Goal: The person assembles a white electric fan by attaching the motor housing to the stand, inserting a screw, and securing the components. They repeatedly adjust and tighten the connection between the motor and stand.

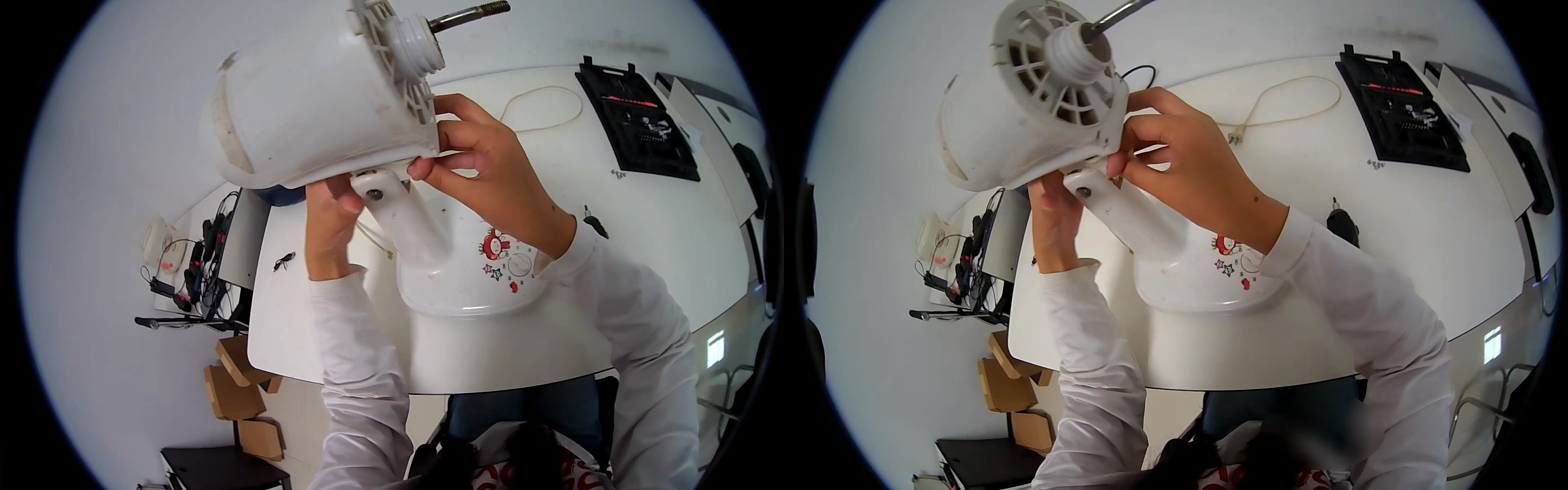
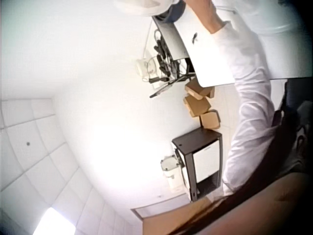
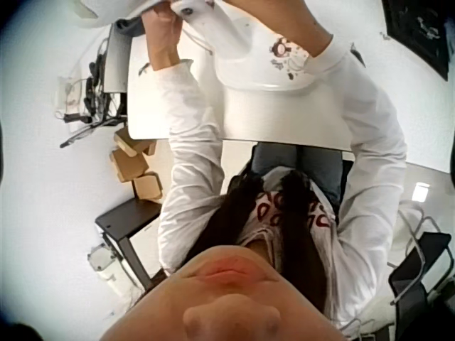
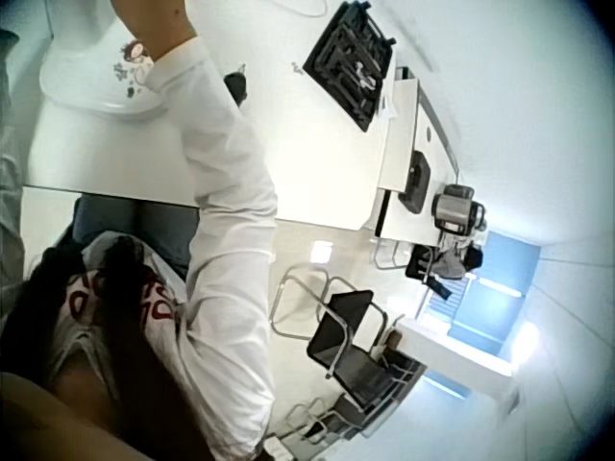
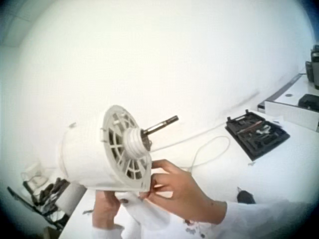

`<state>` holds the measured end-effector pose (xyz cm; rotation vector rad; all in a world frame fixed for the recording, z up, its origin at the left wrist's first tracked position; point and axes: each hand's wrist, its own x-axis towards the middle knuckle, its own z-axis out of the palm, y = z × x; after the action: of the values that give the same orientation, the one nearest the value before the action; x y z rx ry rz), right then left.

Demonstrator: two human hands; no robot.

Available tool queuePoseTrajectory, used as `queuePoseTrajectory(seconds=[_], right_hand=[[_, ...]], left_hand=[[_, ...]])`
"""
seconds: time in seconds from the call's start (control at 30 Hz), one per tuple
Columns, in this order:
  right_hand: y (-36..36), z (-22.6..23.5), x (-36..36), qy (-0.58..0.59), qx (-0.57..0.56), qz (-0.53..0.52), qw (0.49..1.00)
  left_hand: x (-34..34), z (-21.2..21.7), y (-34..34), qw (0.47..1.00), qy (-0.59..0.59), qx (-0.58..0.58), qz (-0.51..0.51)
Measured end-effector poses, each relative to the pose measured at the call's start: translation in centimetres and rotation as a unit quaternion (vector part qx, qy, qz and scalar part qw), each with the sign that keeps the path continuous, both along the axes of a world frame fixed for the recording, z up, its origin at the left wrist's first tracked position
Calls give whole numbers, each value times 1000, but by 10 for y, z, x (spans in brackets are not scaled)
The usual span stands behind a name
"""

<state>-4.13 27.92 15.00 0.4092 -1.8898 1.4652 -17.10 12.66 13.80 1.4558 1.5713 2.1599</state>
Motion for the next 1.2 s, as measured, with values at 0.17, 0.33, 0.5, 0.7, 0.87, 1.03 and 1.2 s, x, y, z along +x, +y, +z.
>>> queuePoseTrajectory(seconds=[0.17, 0.33, 0.5, 0.7, 0.87, 1.03, 1.2], right_hand=[[8, -2, -2, -5, -13, 36, 999], [19, 4, -2, 19, 19, 50, 998], [29, 8, 0, 0, 92, 82, 992], [37, 17, 2, -47, 142, 77, 986], [39, 11, -8, -35, 86, 148, 985], [52, -10, -36, -25, -4, 245, 969], [45, -23, -63, -92, -38, 195, 976]], left_hand=[[17, -4, 25, 989, 29, 44, 136], [21, -4, 23, 989, 26, 45, 139], [9, -16, 13, 995, -19, 47, 82], [5, -18, 21, 992, -91, 59, 63], [0, -23, 16, 982, -66, 111, -141], [14, -16, 25, 992, -45, 99, -64], [9, -17, 24, 991, -17, 98, -94]])
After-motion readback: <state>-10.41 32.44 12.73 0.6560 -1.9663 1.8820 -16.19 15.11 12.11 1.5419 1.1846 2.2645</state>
